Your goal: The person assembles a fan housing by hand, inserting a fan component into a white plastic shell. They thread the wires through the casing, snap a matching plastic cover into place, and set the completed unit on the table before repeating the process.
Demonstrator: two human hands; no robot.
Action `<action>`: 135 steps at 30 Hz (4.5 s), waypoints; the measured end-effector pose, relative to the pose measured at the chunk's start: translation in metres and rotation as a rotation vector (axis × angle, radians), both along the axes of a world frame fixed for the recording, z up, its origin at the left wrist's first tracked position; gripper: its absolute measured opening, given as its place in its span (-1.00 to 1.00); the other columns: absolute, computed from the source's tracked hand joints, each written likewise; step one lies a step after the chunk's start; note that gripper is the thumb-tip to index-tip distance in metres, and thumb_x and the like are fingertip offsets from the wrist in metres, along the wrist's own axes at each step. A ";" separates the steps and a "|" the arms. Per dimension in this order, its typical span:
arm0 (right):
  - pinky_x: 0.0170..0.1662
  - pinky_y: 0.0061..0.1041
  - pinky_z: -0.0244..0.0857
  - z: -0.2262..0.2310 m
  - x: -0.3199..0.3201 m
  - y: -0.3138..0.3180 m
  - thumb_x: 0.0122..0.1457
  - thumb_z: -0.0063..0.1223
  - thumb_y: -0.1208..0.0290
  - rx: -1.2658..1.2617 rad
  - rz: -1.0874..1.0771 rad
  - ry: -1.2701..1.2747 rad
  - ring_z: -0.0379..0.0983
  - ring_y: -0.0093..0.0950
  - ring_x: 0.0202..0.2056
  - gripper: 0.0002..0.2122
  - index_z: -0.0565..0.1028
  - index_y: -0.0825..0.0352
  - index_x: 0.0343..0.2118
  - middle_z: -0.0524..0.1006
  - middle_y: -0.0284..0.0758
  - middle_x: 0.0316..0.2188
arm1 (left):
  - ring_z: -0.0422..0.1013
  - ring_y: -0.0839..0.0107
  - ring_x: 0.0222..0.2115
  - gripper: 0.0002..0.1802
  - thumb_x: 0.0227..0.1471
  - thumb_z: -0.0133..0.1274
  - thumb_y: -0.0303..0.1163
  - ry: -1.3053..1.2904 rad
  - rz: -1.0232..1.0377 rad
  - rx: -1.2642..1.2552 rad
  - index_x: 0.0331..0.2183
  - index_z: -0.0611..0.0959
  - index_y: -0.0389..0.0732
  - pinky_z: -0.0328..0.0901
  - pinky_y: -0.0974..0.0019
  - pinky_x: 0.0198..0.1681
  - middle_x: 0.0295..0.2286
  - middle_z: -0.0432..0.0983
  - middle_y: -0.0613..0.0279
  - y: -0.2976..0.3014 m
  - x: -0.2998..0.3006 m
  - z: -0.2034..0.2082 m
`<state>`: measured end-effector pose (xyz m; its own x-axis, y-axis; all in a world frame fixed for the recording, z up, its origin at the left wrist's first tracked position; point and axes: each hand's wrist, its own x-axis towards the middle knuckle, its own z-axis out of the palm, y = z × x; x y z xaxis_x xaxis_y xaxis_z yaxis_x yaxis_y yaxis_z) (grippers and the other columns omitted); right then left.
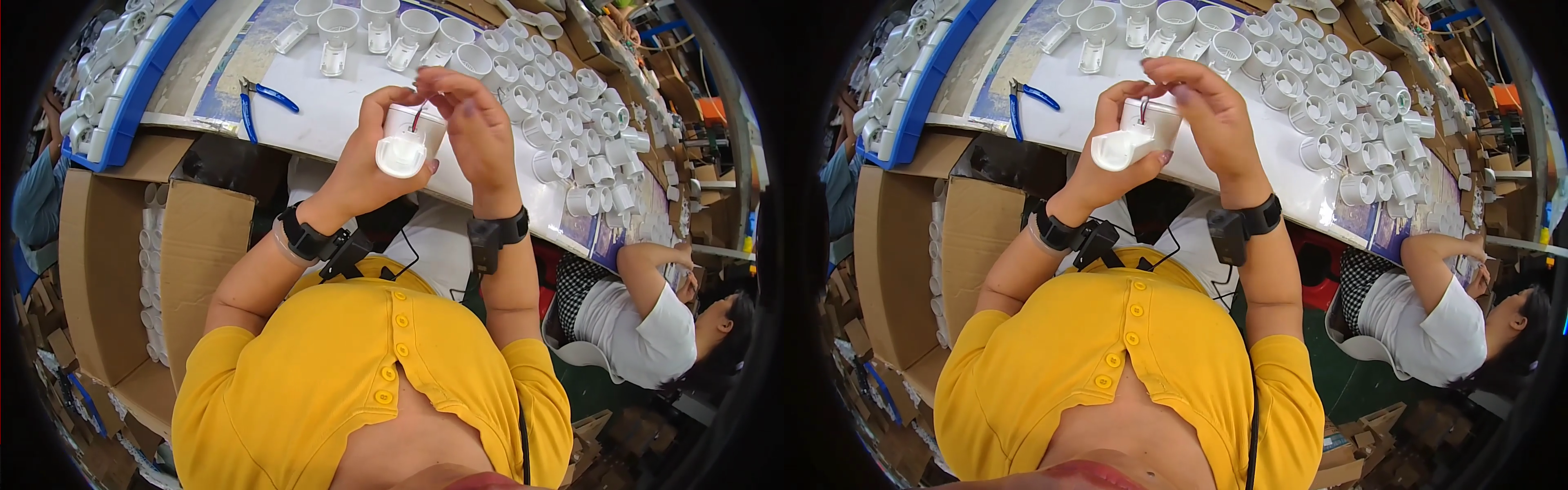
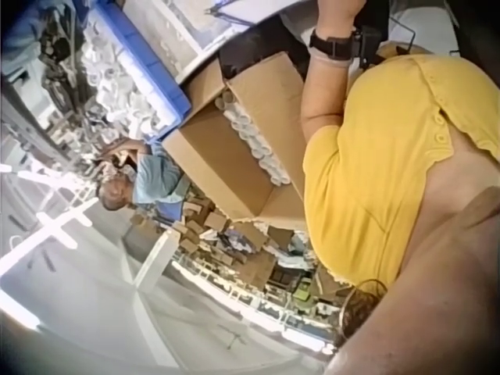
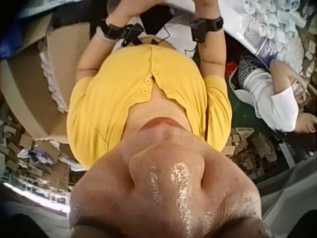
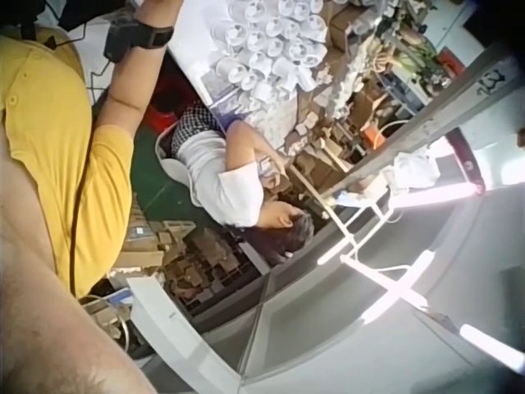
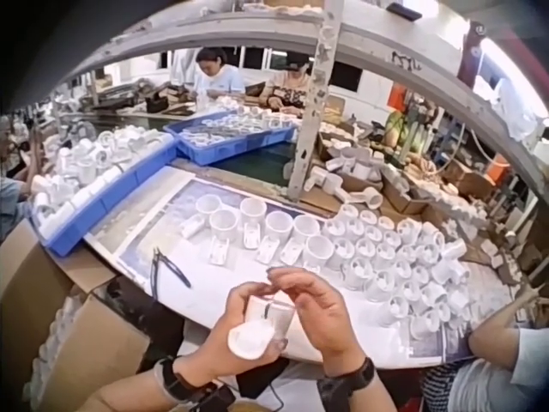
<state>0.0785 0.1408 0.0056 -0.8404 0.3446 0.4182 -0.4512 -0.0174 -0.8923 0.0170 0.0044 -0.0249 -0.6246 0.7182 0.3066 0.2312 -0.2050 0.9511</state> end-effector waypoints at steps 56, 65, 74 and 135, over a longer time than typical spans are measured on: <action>0.07 -0.51 0.14 -0.035 -0.005 -0.037 0.31 -0.23 0.36 -0.500 -0.023 0.170 0.27 -0.55 -0.02 -0.80 0.32 0.30 -0.08 0.33 -0.32 -0.04 | 0.10 0.24 0.13 -0.30 -0.19 0.14 -0.51 -0.048 0.017 0.328 0.01 0.20 -0.18 0.04 0.20 0.17 0.12 0.07 0.00 0.025 -0.005 -0.004; 0.00 -0.57 0.20 -0.018 -0.002 -0.037 0.29 -0.17 0.39 -0.453 0.002 0.178 0.32 -0.59 -0.10 -0.83 0.37 0.30 -0.13 0.41 -0.39 -0.16 | 0.16 0.28 0.07 -0.39 -0.14 0.13 -0.49 -0.105 0.003 0.420 -0.03 0.25 -0.20 0.09 0.23 0.14 0.04 0.17 0.00 0.027 -0.004 0.007; -0.03 -0.57 0.22 -0.025 -0.004 -0.034 0.29 -0.16 0.36 -0.587 -0.084 0.107 0.33 -0.60 -0.13 -0.83 0.37 0.28 -0.14 0.42 -0.40 -0.20 | 0.15 0.21 0.09 -0.41 -0.09 0.08 -0.34 0.152 0.119 0.265 -0.01 0.26 -0.24 0.04 0.19 0.16 0.02 0.22 0.02 0.030 -0.006 0.003; 0.20 -0.08 0.02 0.014 0.020 -0.003 -0.24 0.39 0.23 0.993 -0.400 0.136 0.42 -0.32 -0.10 -0.36 0.40 0.26 -0.02 0.47 -0.30 -0.11 | 0.30 0.41 -0.14 -0.59 -0.04 0.10 -0.44 0.008 0.090 0.390 -0.11 0.39 -0.24 0.24 0.34 -0.06 -0.14 0.34 0.16 0.007 -0.016 0.020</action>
